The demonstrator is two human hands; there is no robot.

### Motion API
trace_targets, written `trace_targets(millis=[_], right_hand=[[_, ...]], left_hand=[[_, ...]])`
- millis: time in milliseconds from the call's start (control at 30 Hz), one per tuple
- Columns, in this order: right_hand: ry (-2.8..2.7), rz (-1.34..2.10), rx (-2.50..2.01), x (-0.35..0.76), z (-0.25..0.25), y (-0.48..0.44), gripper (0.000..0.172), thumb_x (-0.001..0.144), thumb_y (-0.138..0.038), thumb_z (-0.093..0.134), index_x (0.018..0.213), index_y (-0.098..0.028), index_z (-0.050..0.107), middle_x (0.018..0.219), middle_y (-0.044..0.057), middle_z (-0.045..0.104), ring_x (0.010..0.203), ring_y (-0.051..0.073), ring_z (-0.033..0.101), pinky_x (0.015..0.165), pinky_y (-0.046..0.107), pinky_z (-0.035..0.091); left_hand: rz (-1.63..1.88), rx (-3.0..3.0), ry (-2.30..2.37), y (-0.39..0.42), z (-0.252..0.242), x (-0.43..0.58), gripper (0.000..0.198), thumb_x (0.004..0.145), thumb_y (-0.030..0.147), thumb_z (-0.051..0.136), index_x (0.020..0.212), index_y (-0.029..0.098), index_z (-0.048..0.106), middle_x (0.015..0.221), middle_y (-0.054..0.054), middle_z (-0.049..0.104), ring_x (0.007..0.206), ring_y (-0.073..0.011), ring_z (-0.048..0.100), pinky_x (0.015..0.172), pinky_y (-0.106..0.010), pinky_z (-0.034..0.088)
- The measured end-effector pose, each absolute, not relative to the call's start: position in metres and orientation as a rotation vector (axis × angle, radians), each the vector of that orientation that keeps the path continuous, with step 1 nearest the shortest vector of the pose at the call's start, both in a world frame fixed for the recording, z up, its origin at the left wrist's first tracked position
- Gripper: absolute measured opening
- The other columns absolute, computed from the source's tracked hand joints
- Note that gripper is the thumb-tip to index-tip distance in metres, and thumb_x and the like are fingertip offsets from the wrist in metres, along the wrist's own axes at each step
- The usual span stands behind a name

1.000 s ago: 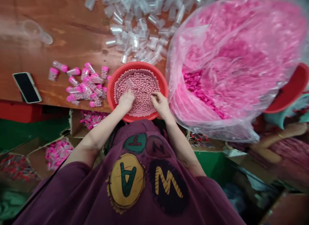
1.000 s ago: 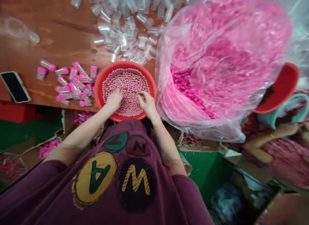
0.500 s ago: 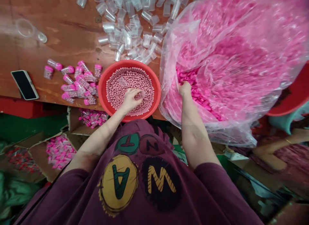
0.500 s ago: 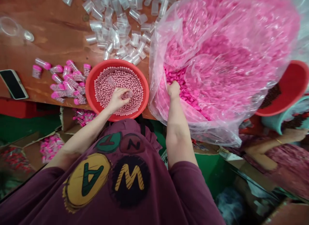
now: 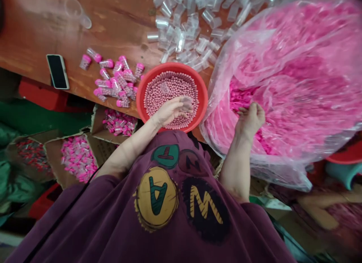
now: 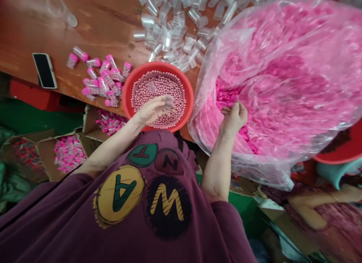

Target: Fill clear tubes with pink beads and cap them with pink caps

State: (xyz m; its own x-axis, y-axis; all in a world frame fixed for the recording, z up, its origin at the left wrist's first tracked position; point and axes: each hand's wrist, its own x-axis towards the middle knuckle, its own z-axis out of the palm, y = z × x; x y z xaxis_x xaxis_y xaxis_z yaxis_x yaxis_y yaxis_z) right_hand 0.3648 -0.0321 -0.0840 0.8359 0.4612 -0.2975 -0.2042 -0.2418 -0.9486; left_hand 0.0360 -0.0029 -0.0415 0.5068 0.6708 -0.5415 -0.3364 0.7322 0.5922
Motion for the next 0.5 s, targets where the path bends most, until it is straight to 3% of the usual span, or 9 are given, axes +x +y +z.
trace_targets(millis=[200,367,433,500], right_hand=[[-0.216,1.083,-1.346,0.279,-0.049,-0.026,0.012,0.108,-0.016,0.071,0.108,-0.028,0.075,0.073,-0.007,0.075,0.059,0.011,0.064,0.059,0.023,0.056],[-0.545,1.269,-1.497,0.247,-0.072,-0.030,0.015,0.099,-0.035,0.083,0.109,-0.030,0.074,0.075,-0.008,0.070,0.067,0.012,0.062,0.069,0.026,0.056],[-0.713,1.396,-1.614,0.237,-0.083,-0.036,0.018,0.098,-0.042,0.078,0.108,-0.028,0.073,0.075,-0.007,0.066,0.067,0.013,0.058,0.069,0.028,0.053],[-0.855,1.502,-1.689,0.226,-0.092,-0.043,0.024,0.095,-0.047,0.076,0.108,-0.028,0.074,0.075,-0.006,0.064,0.066,0.015,0.056,0.066,0.029,0.050]], left_hand=[[0.573,0.396,0.790,-0.003,-0.036,0.036,0.037,0.093,0.016,0.068,0.130,0.016,0.075,0.115,-0.010,0.087,0.101,-0.0204,0.086,0.088,-0.032,0.066],[0.419,0.749,1.056,-0.003,-0.047,0.014,0.015,0.107,0.024,0.069,0.115,0.015,0.077,0.099,-0.007,0.082,0.084,-0.0149,0.078,0.081,-0.028,0.061],[0.254,1.042,1.220,-0.002,-0.051,0.004,0.011,0.109,0.019,0.071,0.113,0.014,0.079,0.103,-0.009,0.084,0.097,-0.0184,0.080,0.095,-0.032,0.064],[0.056,1.335,1.381,-0.002,-0.053,-0.003,0.022,0.109,0.011,0.068,0.128,0.011,0.079,0.122,-0.016,0.087,0.119,-0.0261,0.083,0.111,-0.039,0.064]])
